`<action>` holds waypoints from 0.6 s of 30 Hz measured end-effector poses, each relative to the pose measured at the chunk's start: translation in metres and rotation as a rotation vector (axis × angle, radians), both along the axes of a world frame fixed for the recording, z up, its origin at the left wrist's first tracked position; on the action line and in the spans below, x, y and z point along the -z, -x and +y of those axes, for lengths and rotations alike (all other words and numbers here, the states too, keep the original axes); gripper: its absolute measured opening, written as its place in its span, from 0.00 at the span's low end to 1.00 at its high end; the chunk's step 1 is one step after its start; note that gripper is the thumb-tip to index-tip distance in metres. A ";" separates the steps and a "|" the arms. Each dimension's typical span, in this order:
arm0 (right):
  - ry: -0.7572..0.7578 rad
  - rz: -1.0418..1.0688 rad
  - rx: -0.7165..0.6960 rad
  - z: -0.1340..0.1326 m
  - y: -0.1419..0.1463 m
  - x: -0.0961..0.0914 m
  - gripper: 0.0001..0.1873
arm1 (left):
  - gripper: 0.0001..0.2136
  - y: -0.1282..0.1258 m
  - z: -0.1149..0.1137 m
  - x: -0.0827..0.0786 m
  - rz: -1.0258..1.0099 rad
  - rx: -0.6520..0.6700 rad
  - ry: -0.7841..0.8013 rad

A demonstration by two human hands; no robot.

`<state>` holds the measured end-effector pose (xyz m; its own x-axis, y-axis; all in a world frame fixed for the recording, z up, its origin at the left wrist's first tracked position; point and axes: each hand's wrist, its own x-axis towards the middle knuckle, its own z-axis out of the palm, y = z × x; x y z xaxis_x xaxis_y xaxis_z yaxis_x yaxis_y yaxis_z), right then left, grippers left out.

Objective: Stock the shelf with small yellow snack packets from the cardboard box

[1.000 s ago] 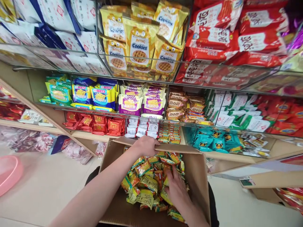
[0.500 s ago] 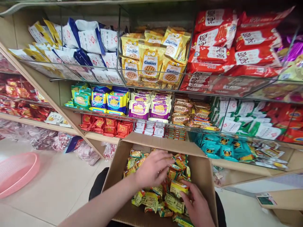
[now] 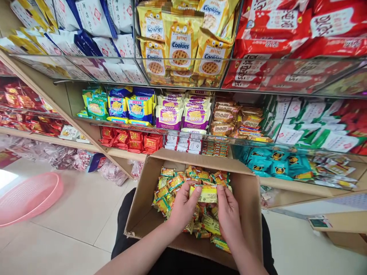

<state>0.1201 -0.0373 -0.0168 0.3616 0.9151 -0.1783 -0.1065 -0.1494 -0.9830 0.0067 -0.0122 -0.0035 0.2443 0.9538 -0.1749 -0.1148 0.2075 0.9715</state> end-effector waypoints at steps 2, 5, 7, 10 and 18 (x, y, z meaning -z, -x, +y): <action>-0.040 -0.156 0.010 0.001 0.000 0.002 0.17 | 0.16 0.003 0.000 0.003 0.050 -0.004 0.015; -0.053 -0.369 0.020 0.000 -0.001 0.007 0.17 | 0.18 0.010 0.003 0.011 0.229 -0.008 0.013; -0.064 -0.439 0.029 -0.002 0.000 0.013 0.17 | 0.17 0.014 0.006 0.017 0.354 -0.019 -0.033; -0.073 -0.469 0.056 -0.003 0.000 0.020 0.17 | 0.18 0.018 0.014 0.023 0.422 -0.058 -0.122; -0.135 -0.499 0.094 -0.006 0.000 0.027 0.16 | 0.17 0.020 0.016 0.028 0.547 -0.140 -0.234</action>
<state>0.1202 -0.0433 -0.0437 0.4539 0.8777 0.1538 0.3729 -0.0303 -0.9274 -0.0138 0.0035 -0.0314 0.0482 0.9986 -0.0219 0.4026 0.0006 0.9154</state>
